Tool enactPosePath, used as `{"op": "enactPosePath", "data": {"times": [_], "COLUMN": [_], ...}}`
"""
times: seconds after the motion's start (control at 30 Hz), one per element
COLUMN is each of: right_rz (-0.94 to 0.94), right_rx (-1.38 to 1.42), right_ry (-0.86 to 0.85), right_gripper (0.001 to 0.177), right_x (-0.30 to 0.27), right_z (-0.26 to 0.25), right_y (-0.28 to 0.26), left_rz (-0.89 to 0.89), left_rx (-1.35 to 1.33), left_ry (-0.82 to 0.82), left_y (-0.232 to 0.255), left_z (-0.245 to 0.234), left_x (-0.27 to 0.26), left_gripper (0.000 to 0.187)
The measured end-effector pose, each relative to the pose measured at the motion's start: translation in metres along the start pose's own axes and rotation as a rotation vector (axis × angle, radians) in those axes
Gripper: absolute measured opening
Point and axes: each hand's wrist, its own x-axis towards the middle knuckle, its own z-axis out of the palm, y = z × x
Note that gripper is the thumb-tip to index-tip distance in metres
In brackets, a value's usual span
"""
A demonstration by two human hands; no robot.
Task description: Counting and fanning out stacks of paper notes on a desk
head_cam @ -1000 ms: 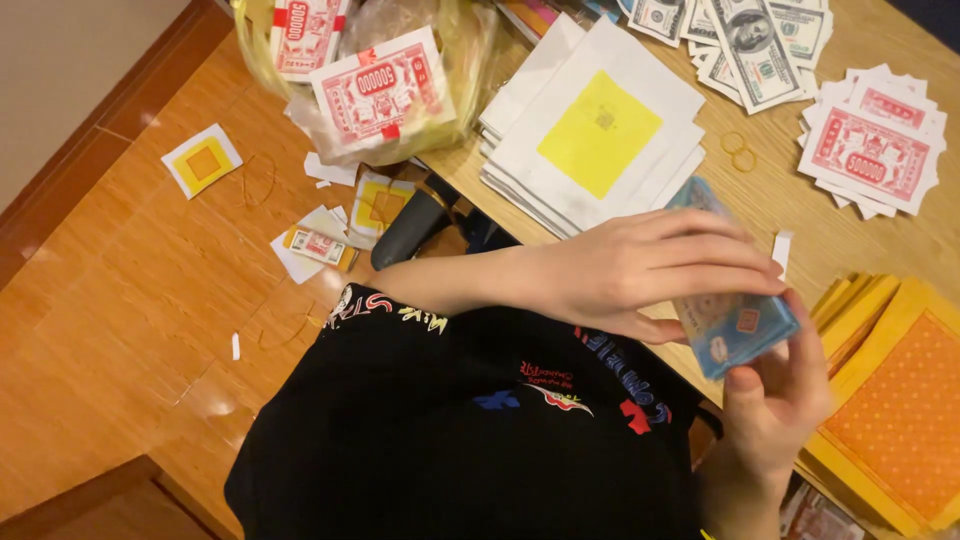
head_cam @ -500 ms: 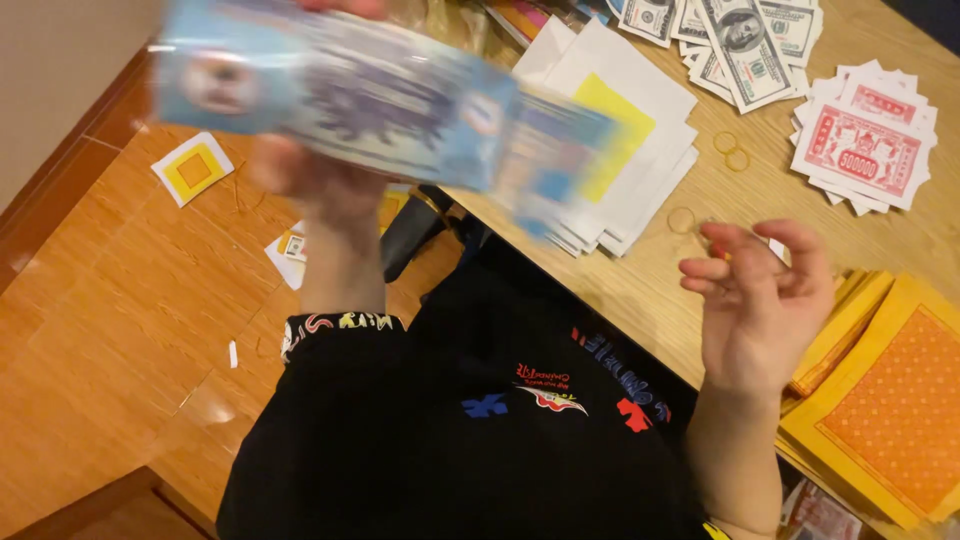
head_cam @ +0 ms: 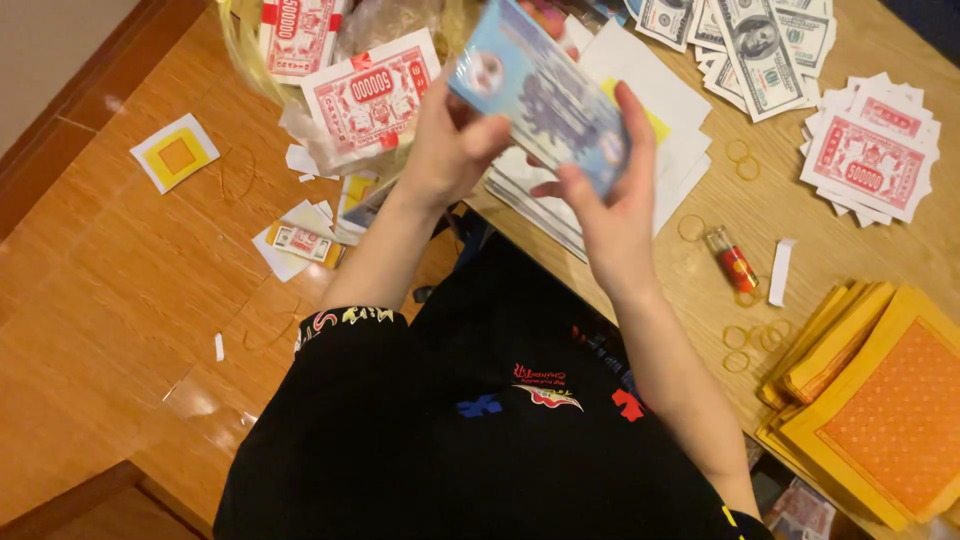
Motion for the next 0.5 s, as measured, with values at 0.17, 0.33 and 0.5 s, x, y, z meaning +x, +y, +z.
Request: {"op": "enactPosePath", "data": {"times": [0.17,0.33,0.5], "right_rz": [-0.001,-0.032,-0.066], "right_rx": [0.059,-0.216,-0.246], "right_ry": [0.351,0.281,0.404], "right_gripper": [0.077,0.064,0.039], "right_x": [-0.014,-0.043,-0.093], "right_z": [-0.046,-0.069,-0.118], "right_y": [-0.003,-0.012,0.015], "left_rz": [-0.046,-0.086,-0.233], "left_rx": [0.737,0.669,0.462], "left_ry": [-0.459,-0.366,-0.496], "left_y": [0.056,0.044,-0.028], "left_z": [0.002,0.019,0.072], "left_x": [-0.011,-0.017,-0.026], "left_gripper": [0.066,0.053,0.027]}}
